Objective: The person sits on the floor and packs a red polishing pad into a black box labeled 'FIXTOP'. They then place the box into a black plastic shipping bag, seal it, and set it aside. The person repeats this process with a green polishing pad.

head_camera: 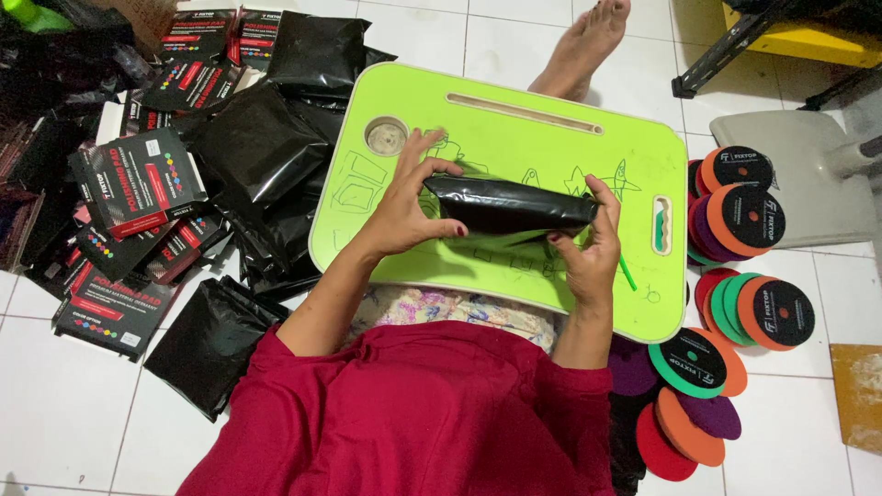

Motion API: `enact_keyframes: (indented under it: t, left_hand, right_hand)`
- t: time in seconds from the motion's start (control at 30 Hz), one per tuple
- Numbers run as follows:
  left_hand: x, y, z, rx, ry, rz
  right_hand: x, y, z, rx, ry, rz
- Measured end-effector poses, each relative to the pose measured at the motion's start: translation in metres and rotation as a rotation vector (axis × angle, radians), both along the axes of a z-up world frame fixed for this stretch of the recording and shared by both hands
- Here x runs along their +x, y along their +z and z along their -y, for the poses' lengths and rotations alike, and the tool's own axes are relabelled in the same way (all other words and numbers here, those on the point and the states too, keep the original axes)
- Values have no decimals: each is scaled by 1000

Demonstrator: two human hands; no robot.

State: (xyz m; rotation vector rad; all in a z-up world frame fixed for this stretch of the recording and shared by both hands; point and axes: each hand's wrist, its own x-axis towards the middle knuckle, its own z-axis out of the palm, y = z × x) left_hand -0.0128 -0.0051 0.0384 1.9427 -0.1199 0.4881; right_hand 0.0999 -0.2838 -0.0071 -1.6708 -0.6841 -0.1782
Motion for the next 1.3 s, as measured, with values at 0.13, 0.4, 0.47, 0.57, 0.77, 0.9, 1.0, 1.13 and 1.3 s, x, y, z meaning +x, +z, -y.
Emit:
enact_keyframes:
  t: [0.13,0.4,0.47,0.57,0.77,0.9,1.0,1.13,1.3]
  left_hand:
    - [9,-22,1,-192,-126,-46]
    - [16,-90,-1,-427,-260,-310]
    - [20,-72,12,-537,-235,-330]
    - [26,-82,21,-764,-138,-368]
    - [30,-94,16,-1059,28,-377]
    - [19,-62,12,-799,92,-474]
    - [21,-93,12,-438,207,-527]
    - [-18,-57,24,-456,346,-225]
    - [-57,-74,8,-243,435,-146]
  right_hand:
    - [-6,8,-3,216,78,-91]
    - [25,-45,20,231,-114,-414]
    - [59,-100,32,203,-101,-461]
    - [75,-131,41,115,3,-545]
    - [20,-43,11,51,279,-530]
    - [25,-51,6,57,179,-550]
    - [4,-30,-24,40,129,-394]
    - [-17,-24,-41,-93,205,-258]
    - [-82,30,-81,-456,-18,240]
